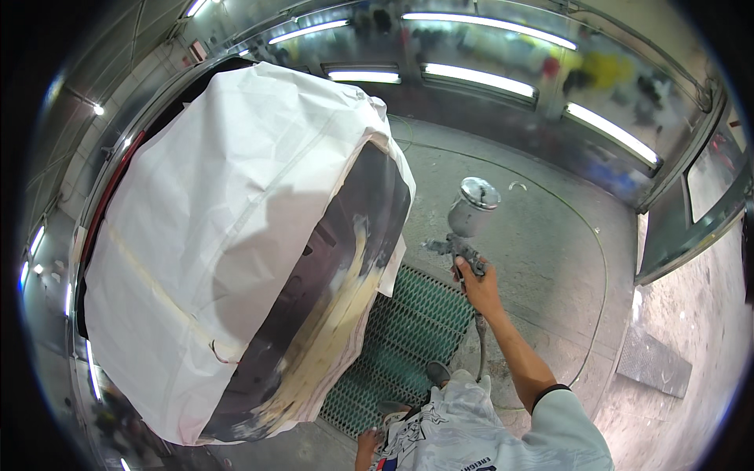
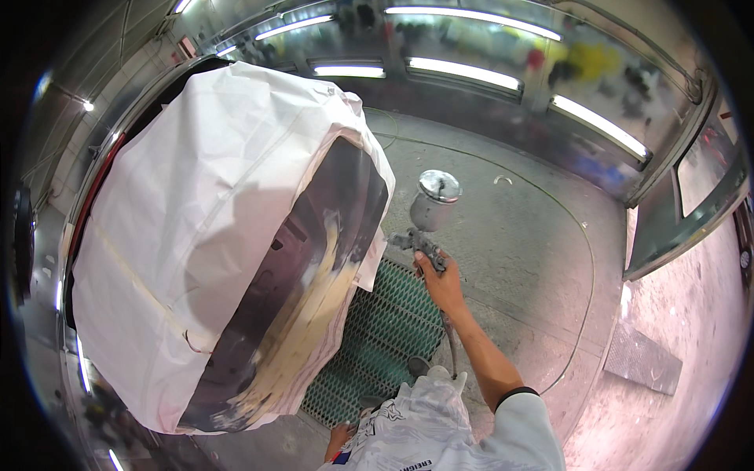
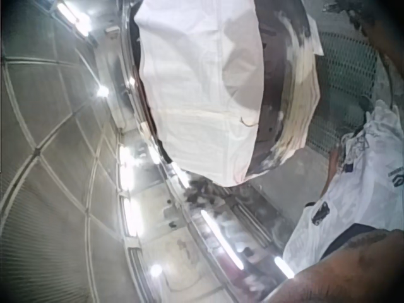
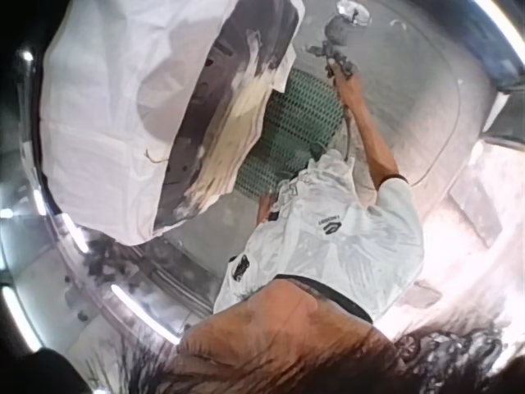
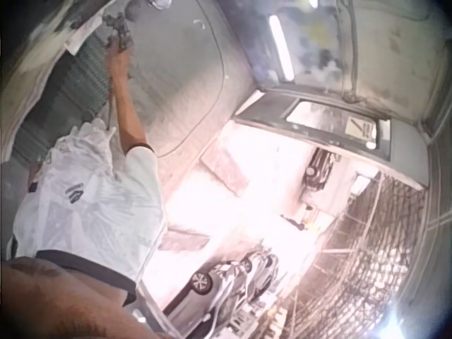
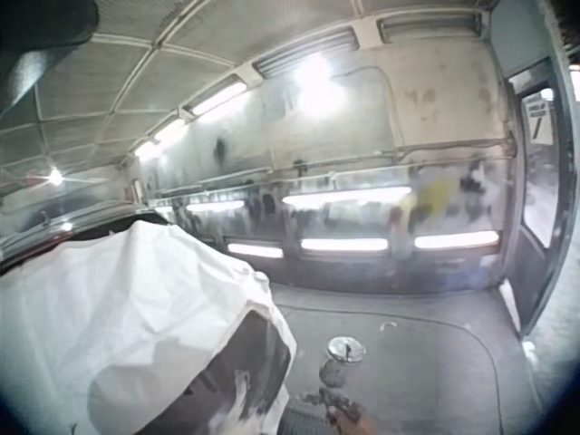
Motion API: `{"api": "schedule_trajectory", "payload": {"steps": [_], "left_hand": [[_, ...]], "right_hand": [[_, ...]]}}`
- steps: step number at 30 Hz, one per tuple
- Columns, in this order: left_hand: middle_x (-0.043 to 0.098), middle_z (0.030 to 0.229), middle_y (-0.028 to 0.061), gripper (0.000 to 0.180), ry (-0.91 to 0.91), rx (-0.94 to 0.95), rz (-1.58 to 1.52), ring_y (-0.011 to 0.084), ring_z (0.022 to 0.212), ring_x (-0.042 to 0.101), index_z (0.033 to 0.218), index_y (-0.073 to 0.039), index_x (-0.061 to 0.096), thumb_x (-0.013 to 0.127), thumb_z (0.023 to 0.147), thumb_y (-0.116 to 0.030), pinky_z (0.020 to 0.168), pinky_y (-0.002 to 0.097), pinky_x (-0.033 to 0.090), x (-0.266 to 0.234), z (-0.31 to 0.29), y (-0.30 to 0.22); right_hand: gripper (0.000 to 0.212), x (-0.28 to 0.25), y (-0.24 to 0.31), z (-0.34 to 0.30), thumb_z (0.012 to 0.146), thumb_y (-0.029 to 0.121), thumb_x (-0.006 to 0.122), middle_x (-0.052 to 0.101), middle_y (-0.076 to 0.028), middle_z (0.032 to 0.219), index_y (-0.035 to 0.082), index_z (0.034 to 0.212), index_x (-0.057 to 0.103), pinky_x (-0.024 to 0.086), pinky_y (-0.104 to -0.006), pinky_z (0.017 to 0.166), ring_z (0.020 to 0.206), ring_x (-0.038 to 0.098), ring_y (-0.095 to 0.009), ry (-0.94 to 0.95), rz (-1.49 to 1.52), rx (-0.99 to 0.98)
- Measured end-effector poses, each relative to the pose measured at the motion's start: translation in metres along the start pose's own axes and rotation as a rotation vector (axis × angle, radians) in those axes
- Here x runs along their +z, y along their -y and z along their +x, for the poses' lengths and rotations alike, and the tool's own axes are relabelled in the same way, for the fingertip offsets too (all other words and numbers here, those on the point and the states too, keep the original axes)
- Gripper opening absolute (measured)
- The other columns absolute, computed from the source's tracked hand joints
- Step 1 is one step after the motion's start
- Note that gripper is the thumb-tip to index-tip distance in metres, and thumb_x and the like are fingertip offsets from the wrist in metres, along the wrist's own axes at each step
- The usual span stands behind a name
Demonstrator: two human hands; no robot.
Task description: The person uses a spray gun to apply grey paint to the rear bumper and trunk lid of a car. The car is partially covered with masking paper and tape to protect other areas. The person moves around the vehicle to ensure even coverage on the exposed surfaces.
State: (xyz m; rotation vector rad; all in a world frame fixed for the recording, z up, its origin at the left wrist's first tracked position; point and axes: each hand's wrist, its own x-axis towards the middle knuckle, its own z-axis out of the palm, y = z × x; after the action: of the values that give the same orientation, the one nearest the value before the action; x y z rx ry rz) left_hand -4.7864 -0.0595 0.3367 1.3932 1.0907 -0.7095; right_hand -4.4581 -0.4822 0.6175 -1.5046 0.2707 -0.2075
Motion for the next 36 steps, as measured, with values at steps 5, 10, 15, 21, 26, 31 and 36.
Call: {"api": "schedule_trajectory", "payload": {"steps": [5,10,15,21,26,31,36], "left_hand": [[0.061,0.118,0.0140,0.033,-0.005,-0.003,0.050,0.0264,0.098,0.064,0.123,-0.002,0.049,0.051,0.098,-0.023,0.078,0.0371,0.049,-0.016,-0.004,0.025],[0.061,0.116,0.0144,0.029,0.094,0.147,0.263,0.0262,0.095,0.064,0.121,-0.003,0.048,0.048,0.098,-0.022,0.074,0.0358,0.049,-0.032,0.014,0.060],[0.061,0.116,0.0146,0.028,0.167,0.419,0.591,0.0259,0.092,0.065,0.120,-0.003,0.048,0.045,0.099,-0.021,0.070,0.0350,0.049,-0.039,0.035,0.073],[0.061,0.117,0.0139,0.035,0.116,0.335,0.385,0.0268,0.092,0.065,0.128,-0.003,0.046,0.045,0.099,-0.021,0.072,0.0359,0.051,-0.017,0.018,0.042],[0.062,0.117,0.0140,0.034,0.080,0.228,0.348,0.0271,0.095,0.064,0.126,-0.003,0.048,0.043,0.099,-0.024,0.075,0.0366,0.051,-0.019,0.009,0.029],[0.063,0.115,0.0139,0.036,0.049,0.154,0.358,0.0271,0.098,0.063,0.123,-0.003,0.052,0.040,0.100,-0.027,0.079,0.0376,0.050,-0.018,-0.008,0.030],[0.064,0.114,0.0138,0.038,0.025,0.135,0.393,0.0271,0.102,0.062,0.121,-0.003,0.056,0.038,0.100,-0.030,0.084,0.0385,0.049,-0.014,-0.021,0.030]], "right_hand": [[0.029,0.009,-0.018,0.007,0.093,0.026,0.065,0.061,-0.001,0.070,-0.003,0.097,0.065,0.041,-0.0236,0.054,0.059,0.051,-0.007,-0.166,-0.101,-0.150],[0.033,0.008,-0.052,-0.010,0.092,0.026,0.066,0.062,-0.003,0.070,-0.004,0.104,0.065,0.044,-0.0251,0.056,0.062,0.053,-0.008,0.055,-0.203,-0.100],[0.030,0.015,-0.050,-0.031,0.092,0.031,0.065,0.059,0.000,0.066,0.001,0.094,0.066,0.039,-0.0249,0.050,0.055,0.050,-0.007,0.341,-0.044,0.199],[0.029,0.008,-0.081,-0.001,0.092,0.029,0.065,0.061,-0.001,0.067,0.001,0.087,0.064,0.040,-0.0245,0.052,0.058,0.052,-0.008,0.099,-0.067,0.103],[0.033,-0.013,-0.115,0.043,0.091,0.031,0.065,0.062,-0.003,0.068,-0.002,0.086,0.063,0.043,-0.0265,0.056,0.061,0.054,-0.010,-0.091,-0.070,0.004],[0.038,-0.020,-0.118,0.064,0.091,0.032,0.066,0.060,-0.003,0.069,-0.004,0.103,0.065,0.041,-0.0253,0.056,0.060,0.051,-0.008,-0.193,-0.151,-0.007],[0.037,-0.017,-0.117,0.085,0.090,0.033,0.067,0.059,-0.003,0.067,-0.003,0.101,0.065,0.043,-0.0263,0.055,0.059,0.053,-0.009,-0.154,-0.100,0.010]]}}
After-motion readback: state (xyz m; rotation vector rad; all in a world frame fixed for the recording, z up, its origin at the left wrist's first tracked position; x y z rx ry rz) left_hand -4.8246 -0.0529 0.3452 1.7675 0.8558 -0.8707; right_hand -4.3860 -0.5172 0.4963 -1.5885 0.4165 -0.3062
